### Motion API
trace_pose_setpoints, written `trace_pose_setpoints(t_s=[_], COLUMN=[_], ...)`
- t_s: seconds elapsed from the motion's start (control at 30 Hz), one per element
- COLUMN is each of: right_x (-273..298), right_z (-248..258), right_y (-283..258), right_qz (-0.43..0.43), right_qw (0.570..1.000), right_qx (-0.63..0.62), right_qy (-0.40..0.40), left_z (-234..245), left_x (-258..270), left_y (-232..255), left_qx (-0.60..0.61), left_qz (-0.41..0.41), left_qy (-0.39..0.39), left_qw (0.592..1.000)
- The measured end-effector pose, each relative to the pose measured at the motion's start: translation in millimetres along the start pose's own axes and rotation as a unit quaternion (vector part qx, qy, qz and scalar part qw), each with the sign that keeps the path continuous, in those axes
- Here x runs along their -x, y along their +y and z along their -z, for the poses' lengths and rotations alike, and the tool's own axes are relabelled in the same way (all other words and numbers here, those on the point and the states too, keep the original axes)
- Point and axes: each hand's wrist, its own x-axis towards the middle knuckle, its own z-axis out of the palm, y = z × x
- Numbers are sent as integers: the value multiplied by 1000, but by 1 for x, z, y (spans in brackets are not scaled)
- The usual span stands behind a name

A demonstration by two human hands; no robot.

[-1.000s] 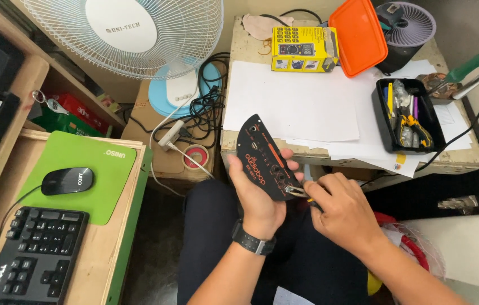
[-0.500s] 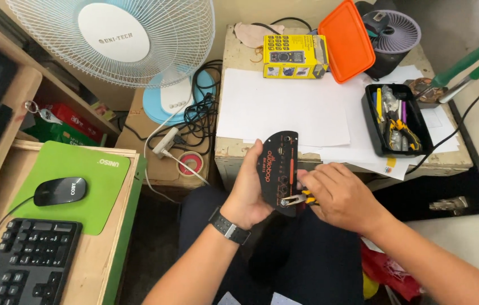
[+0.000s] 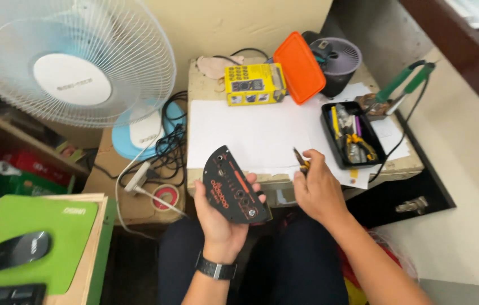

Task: The person uses pliers to remove a screw from a black remote control and then detaches the internal circuit board. They place the remote and board on the desk, then retrieve a power adapter from a drawer and examine it.

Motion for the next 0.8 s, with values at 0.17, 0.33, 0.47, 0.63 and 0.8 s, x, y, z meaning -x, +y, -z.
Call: trace_pose_setpoints(t_s=[0.17,0.33,0.47,0.63,0.8], right_x=[-38,-47,-60,-81,-26], right_z=[-15,12,57,61,57], right_y=[5,4,25,87,39], right_qz=[65,89,41,-90,132], right_qw=[987,982,965,975,949], right_qx=[117,79,120,150,84], right_qy=[88,145,229,140,273], left_z=[-24,-17,-16,-28,-31], left_x=[4,-2,-4,-2,-3], left_y=[-19,-36,-41,-49,-57], left_qx=[-19,-33,-56,-68,-40], left_qz=[2,-14,-11,-20,-49], left_qy=[96,80,77,94,73], left_qw=[995,996,995,993,995])
